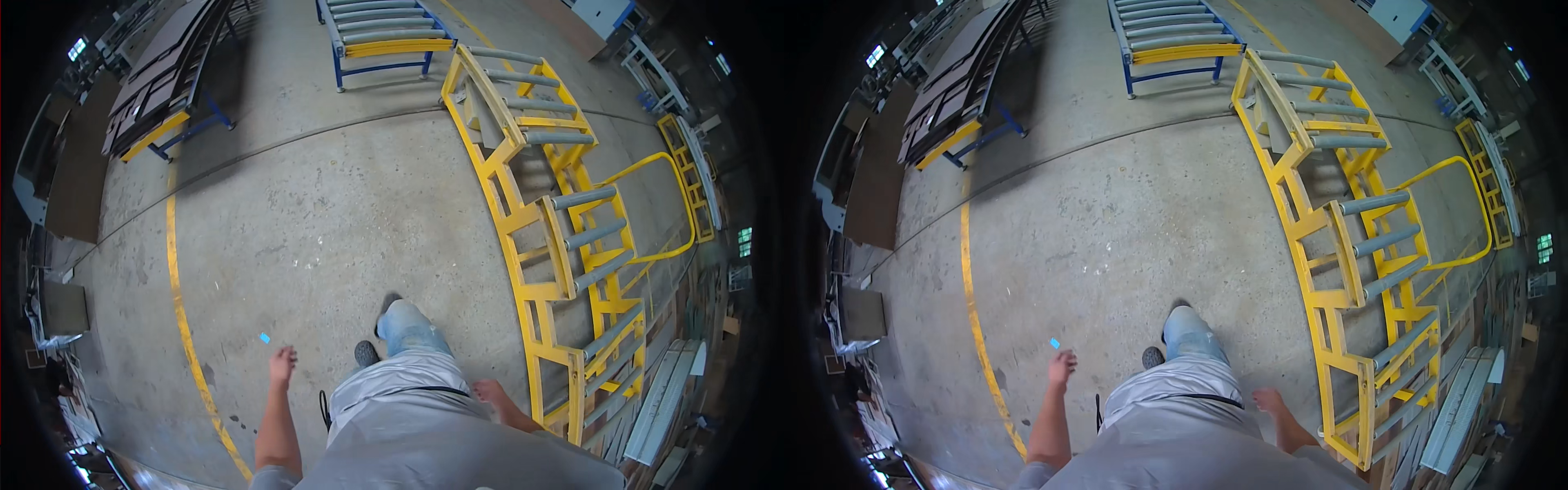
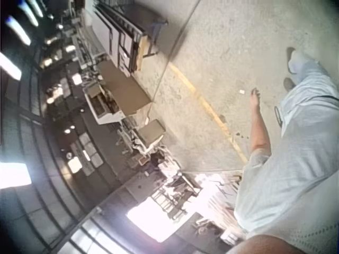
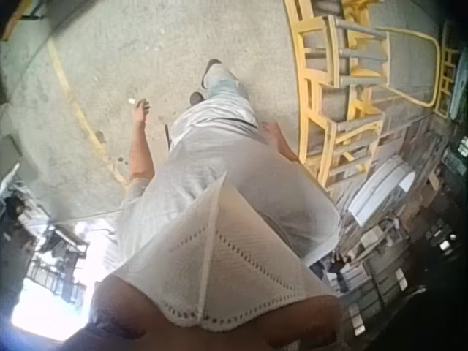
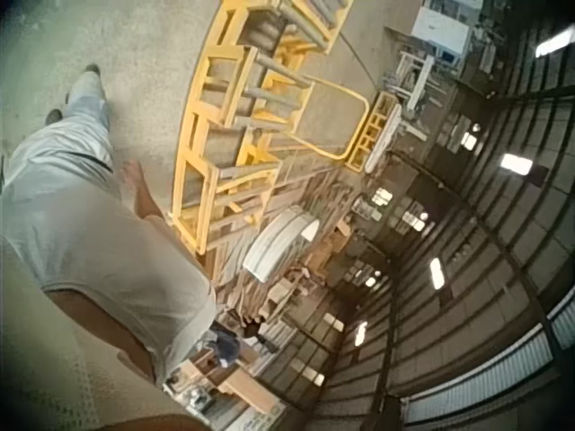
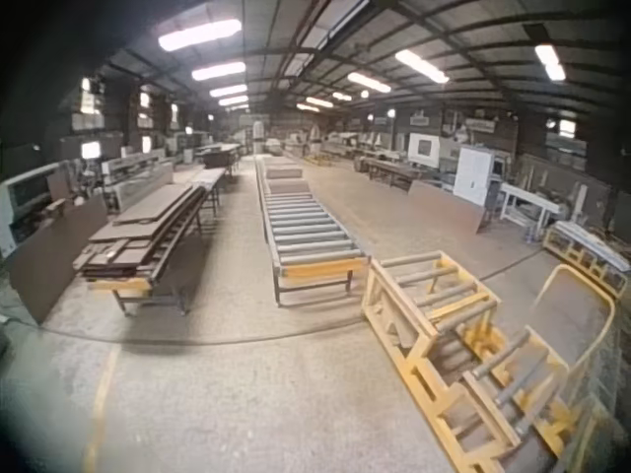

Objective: Transporting large wooden panels across a production floor using a manual rolling cart.

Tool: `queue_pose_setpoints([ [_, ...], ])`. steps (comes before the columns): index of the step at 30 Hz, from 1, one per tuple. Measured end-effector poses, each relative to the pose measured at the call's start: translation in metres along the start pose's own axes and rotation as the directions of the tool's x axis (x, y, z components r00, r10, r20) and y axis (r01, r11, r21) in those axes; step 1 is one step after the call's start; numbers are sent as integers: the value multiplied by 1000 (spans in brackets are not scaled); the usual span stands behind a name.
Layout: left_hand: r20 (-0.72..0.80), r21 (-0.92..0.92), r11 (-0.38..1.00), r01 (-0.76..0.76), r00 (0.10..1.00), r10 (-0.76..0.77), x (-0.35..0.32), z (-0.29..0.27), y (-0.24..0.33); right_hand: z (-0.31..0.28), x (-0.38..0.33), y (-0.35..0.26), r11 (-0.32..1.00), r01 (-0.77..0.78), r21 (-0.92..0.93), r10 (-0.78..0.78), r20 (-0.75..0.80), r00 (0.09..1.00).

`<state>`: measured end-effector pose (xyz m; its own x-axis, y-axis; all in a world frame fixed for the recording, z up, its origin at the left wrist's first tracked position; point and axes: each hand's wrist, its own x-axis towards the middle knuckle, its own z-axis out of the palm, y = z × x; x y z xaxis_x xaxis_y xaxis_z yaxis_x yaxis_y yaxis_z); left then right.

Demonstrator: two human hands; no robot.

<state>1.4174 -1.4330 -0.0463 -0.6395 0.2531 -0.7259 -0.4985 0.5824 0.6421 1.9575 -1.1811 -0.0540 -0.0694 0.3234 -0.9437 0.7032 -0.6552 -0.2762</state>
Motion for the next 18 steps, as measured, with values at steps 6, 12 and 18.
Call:
queue_pose_setpoints([
  [6, 8, -52, 990, -133, 991, 134, 152, 62, 209, 14, 72, -131, 952, 209, -221, -210, 21, 978],
  [12, 320, 296, 955, -4, 943, -95, 227, 141, 307, -26, 143, -384, 897, 393, -202, -428, -178, 886],
  [18, 188, 287, 930, 229, 939, -289, 288, 168, 337, -122, 180, -647, 798, 541, -267, -603, -330, 726],
])
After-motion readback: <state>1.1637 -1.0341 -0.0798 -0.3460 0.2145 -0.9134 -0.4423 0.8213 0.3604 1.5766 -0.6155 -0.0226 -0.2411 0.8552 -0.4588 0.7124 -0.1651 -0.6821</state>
